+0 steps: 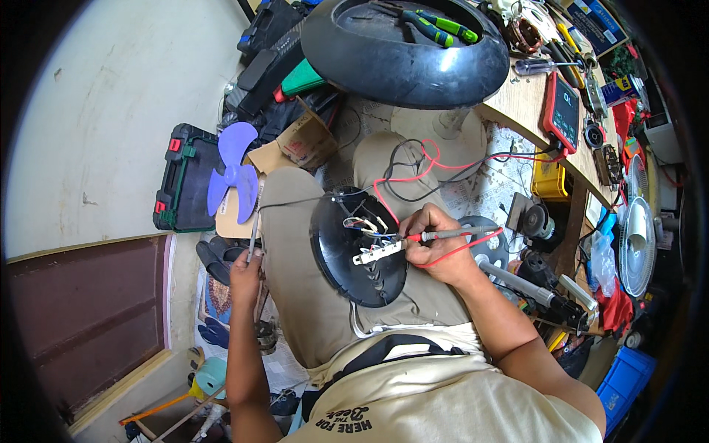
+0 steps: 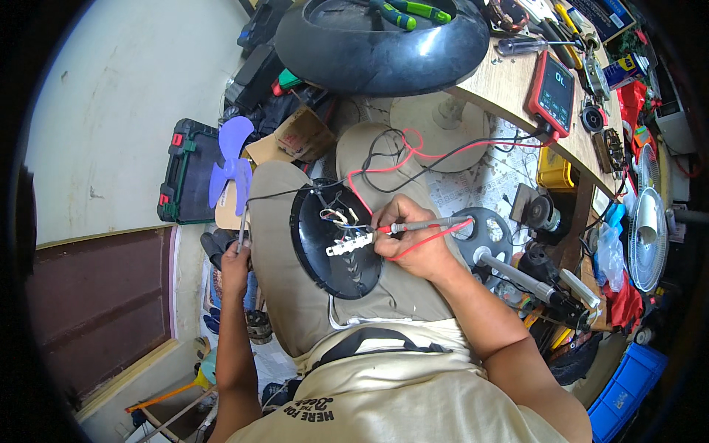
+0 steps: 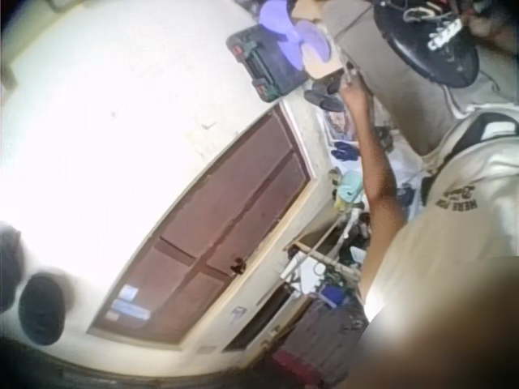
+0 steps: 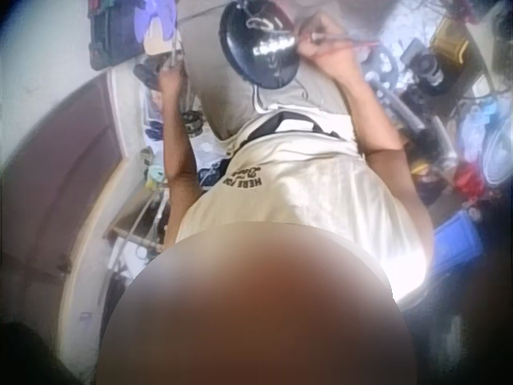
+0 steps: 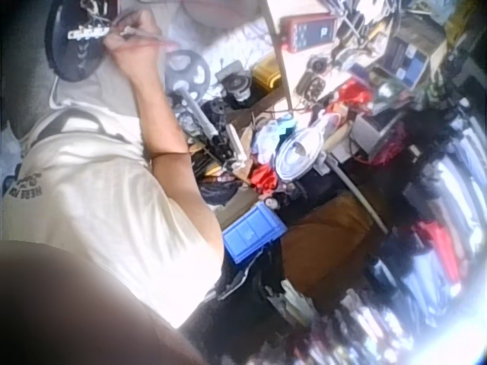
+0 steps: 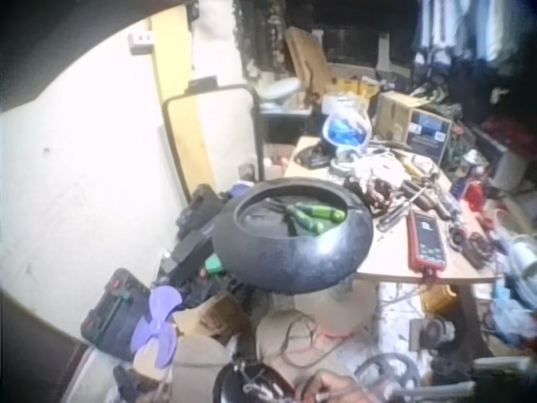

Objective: The person tests a small white electrical component with multiple terminals using a multimeter. They hold the component in one hand and probe different terminals with the multimeter leads in the other, then briefly inspect the component afterward.

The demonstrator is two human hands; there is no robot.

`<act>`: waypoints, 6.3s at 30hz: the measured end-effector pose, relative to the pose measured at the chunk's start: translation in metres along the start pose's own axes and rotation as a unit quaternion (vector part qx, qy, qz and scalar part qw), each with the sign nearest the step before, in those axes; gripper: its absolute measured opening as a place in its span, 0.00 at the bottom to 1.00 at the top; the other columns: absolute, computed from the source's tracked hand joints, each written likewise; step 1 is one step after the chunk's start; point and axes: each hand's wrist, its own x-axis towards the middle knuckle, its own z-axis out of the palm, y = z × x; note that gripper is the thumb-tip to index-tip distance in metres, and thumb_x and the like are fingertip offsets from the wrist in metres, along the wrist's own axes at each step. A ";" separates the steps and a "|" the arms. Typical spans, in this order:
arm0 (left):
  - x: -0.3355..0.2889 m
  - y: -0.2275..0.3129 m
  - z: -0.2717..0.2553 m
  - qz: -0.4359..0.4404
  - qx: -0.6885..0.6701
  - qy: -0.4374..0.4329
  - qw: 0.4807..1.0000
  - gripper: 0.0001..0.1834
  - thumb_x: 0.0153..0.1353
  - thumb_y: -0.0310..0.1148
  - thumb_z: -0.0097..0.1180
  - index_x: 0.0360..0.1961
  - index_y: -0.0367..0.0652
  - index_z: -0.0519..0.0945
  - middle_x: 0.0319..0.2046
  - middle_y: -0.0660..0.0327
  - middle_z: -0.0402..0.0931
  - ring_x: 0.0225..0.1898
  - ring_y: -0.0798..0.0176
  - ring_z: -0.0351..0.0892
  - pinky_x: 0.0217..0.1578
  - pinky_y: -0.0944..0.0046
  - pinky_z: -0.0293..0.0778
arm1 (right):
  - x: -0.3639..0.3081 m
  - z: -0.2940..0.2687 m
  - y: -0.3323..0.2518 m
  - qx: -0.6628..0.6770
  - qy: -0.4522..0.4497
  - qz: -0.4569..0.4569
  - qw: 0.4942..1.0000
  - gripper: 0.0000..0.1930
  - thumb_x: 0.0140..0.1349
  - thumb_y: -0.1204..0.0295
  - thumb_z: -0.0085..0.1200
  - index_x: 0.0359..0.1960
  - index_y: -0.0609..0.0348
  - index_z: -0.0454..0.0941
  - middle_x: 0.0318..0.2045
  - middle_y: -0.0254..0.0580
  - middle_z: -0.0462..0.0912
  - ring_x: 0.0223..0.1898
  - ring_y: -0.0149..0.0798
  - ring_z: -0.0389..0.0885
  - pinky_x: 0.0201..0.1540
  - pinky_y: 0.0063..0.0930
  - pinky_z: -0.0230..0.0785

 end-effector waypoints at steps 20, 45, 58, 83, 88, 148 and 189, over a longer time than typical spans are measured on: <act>-0.110 0.116 0.124 0.056 -0.122 -0.134 0.982 0.17 0.65 0.24 0.63 0.54 0.40 0.77 0.35 0.62 0.76 0.30 0.66 0.76 0.36 0.65 0.76 | 0.002 -0.010 -0.003 0.063 -0.020 0.034 0.997 0.12 0.55 0.80 0.62 0.33 0.58 0.69 0.35 0.46 0.83 0.35 0.30 0.77 0.38 0.25 0.72; -0.095 0.136 0.146 0.250 0.123 -0.097 0.955 0.14 0.59 0.23 0.74 0.44 0.40 0.83 0.30 0.64 0.81 0.26 0.73 0.74 0.29 0.68 0.72 | 0.004 -0.024 -0.011 0.140 -0.054 0.118 0.982 0.08 0.61 0.80 0.67 0.33 0.62 0.78 0.45 0.55 0.91 0.46 0.39 0.89 0.49 0.35 0.82; -0.089 0.130 0.146 0.299 0.096 -0.123 0.941 0.17 0.56 0.18 0.73 0.34 0.40 0.72 0.41 0.52 0.89 0.32 0.67 0.85 0.33 0.66 0.79 | 0.001 -0.014 -0.009 0.108 -0.040 0.081 0.990 0.10 0.61 0.78 0.66 0.35 0.60 0.74 0.42 0.49 0.88 0.41 0.33 0.84 0.46 0.30 0.79; -0.091 0.141 0.143 0.232 0.157 -0.123 0.952 0.21 0.56 0.25 0.76 0.48 0.44 0.80 0.29 0.66 0.72 0.28 0.70 0.71 0.30 0.67 0.70 | -0.008 0.001 -0.009 0.004 0.024 0.003 1.000 0.14 0.61 0.80 0.67 0.32 0.59 0.69 0.38 0.51 0.89 0.36 0.30 0.83 0.38 0.27 0.76; -0.092 0.141 0.139 0.095 -0.139 -0.150 0.974 0.21 0.57 0.30 0.76 0.47 0.43 0.77 0.31 0.67 0.73 0.29 0.73 0.71 0.31 0.68 0.70 | -0.011 -0.002 -0.012 -0.052 0.016 -0.005 0.999 0.14 0.62 0.79 0.67 0.32 0.58 0.69 0.37 0.51 0.90 0.35 0.28 0.82 0.36 0.26 0.75; -0.092 0.160 0.154 -0.158 -0.170 -0.286 0.930 0.22 0.65 0.21 0.68 0.44 0.51 0.65 0.58 0.56 0.78 0.26 0.78 0.71 0.17 0.74 0.62 | -0.007 -0.009 0.007 0.015 -0.022 -0.082 0.996 0.12 0.61 0.82 0.66 0.33 0.59 0.72 0.36 0.52 0.90 0.33 0.32 0.86 0.33 0.28 0.78; -0.059 0.160 0.163 -0.196 -0.265 -0.322 0.888 0.21 0.65 0.19 0.64 0.44 0.59 0.67 0.31 0.73 0.71 0.19 0.79 0.60 0.18 0.73 0.57 | 0.015 -0.006 0.005 0.066 -0.022 -0.041 0.997 0.12 0.61 0.81 0.65 0.34 0.59 0.71 0.40 0.52 0.87 0.39 0.32 0.82 0.43 0.29 0.76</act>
